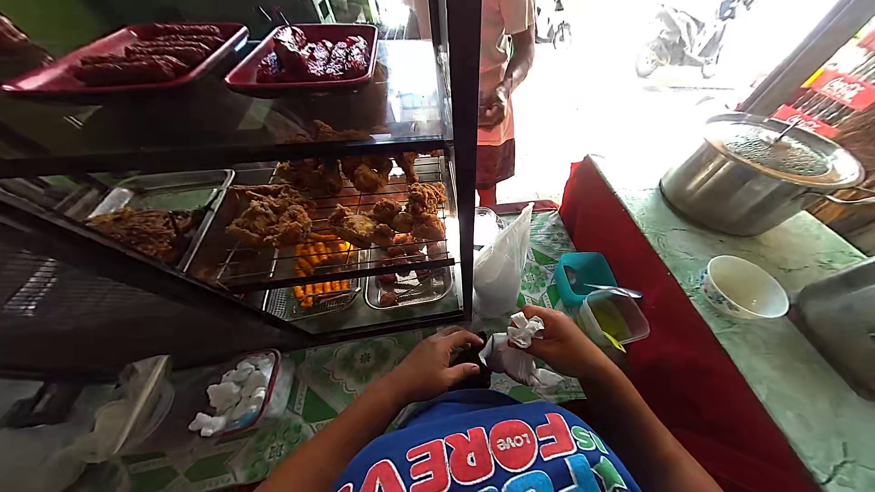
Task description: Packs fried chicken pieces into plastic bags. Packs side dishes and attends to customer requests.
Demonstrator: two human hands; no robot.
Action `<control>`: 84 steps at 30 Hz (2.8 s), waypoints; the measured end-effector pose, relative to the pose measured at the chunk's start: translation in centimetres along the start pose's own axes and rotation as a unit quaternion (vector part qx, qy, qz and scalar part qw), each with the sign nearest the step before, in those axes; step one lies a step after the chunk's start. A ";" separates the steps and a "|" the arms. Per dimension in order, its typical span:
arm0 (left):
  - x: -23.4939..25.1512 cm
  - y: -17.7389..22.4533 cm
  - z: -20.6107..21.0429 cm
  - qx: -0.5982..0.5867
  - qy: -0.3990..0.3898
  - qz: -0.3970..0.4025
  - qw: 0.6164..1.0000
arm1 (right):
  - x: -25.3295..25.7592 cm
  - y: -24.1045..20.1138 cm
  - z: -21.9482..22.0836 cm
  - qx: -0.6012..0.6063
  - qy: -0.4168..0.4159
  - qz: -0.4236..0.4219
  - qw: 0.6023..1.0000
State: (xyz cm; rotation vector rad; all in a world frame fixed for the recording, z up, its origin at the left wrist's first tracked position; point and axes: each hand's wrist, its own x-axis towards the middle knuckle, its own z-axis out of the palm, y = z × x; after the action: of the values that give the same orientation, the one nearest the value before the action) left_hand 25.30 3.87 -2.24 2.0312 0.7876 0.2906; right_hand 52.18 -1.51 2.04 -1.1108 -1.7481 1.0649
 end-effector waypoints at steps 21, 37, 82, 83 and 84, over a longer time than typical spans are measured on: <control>-13.2 -3.4 -16.1 0.240 0.685 -0.174 0.666 | 0.1 6.3 -4.0 -0.274 0.043 0.350 0.895; -5.3 0.2 -10.6 0.216 0.664 -0.088 0.711 | 0.7 2.0 -6.6 -0.244 0.112 0.291 0.918; -8.1 -4.1 12.7 0.055 0.064 -0.169 0.982 | 16.8 12.1 -8.5 -0.432 -0.318 0.393 0.747; -8.0 -4.0 12.1 0.046 0.047 -0.174 0.982 | 16.9 13.8 -8.0 -0.412 -0.289 0.420 0.755; -8.0 -4.0 11.5 0.043 0.040 -0.175 0.983 | 16.6 15.5 -7.6 -0.387 -0.254 0.443 0.768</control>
State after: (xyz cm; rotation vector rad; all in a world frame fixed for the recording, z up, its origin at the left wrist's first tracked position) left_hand 23.03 -7.44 -11.19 1.9252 1.2058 0.1406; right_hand 58.28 19.93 -6.86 -2.5437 -2.2116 1.2625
